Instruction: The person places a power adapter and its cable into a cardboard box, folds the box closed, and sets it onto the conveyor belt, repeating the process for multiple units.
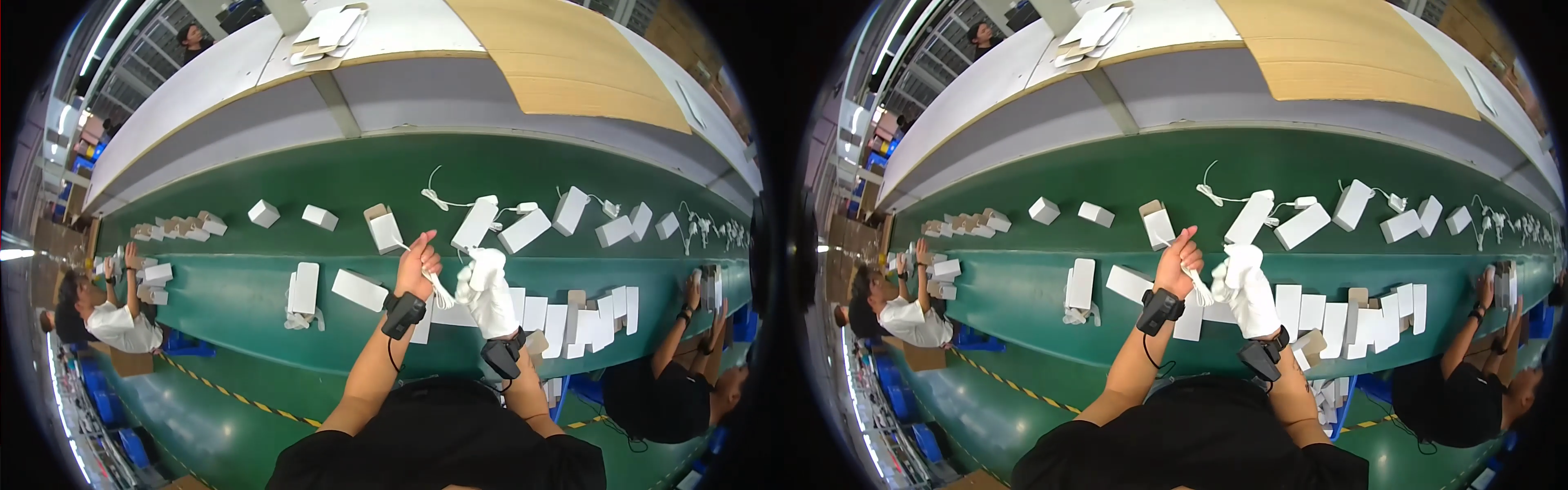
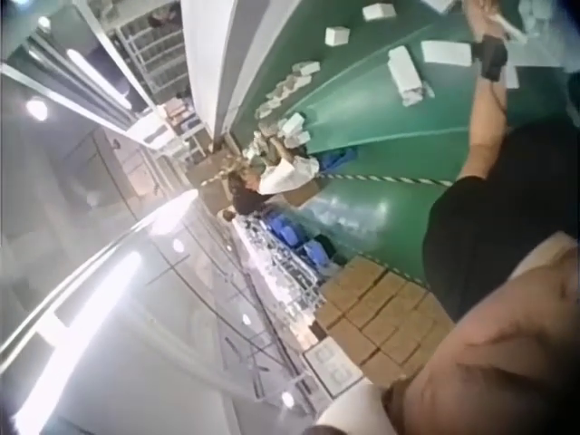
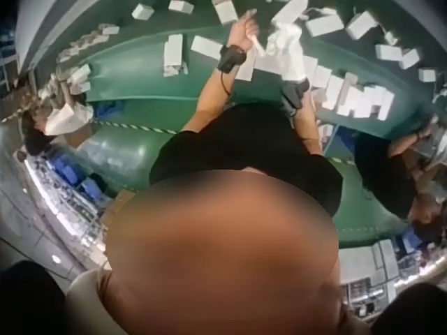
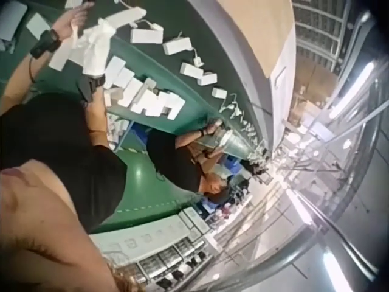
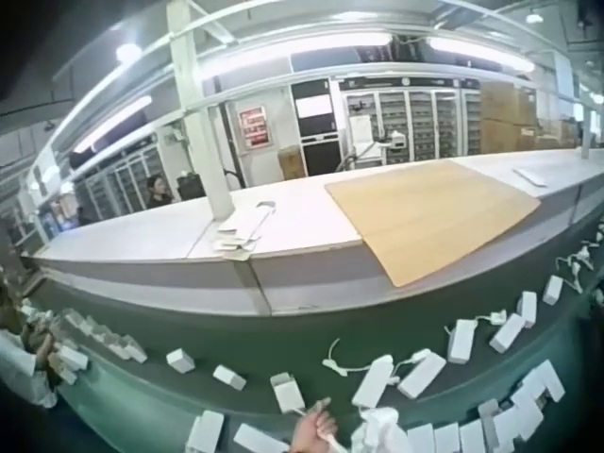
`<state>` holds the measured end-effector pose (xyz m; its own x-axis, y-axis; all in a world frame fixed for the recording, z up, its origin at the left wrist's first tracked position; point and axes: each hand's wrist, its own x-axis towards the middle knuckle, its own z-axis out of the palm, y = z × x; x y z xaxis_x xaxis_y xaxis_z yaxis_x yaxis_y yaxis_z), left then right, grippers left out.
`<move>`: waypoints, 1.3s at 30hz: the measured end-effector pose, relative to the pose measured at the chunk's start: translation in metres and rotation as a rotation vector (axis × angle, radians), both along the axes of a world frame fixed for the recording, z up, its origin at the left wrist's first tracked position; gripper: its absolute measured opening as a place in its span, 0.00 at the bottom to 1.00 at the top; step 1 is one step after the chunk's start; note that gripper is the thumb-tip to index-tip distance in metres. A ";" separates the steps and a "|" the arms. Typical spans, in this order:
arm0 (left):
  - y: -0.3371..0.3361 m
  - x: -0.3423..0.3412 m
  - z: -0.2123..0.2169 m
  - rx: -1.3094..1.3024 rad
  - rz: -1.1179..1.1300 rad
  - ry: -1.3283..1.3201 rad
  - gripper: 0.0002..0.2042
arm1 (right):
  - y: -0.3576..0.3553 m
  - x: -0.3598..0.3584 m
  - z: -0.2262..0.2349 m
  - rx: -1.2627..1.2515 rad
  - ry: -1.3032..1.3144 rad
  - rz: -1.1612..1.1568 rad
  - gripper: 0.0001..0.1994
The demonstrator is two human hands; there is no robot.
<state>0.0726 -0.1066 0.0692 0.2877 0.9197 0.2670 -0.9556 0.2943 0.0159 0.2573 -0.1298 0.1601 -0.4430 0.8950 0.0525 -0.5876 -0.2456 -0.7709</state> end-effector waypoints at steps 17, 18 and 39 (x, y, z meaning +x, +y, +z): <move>0.072 -0.069 -0.028 -1.118 0.612 2.443 0.40 | 0.051 -0.010 -0.028 -0.060 -0.401 -0.007 0.19; 0.082 -0.078 -0.051 -1.243 0.366 2.507 0.40 | 0.054 -0.010 -0.022 -0.047 -0.400 0.000 0.19; -0.020 -0.004 0.119 0.476 0.439 2.326 0.36 | 0.072 0.014 0.054 1.186 -1.250 0.336 0.15</move>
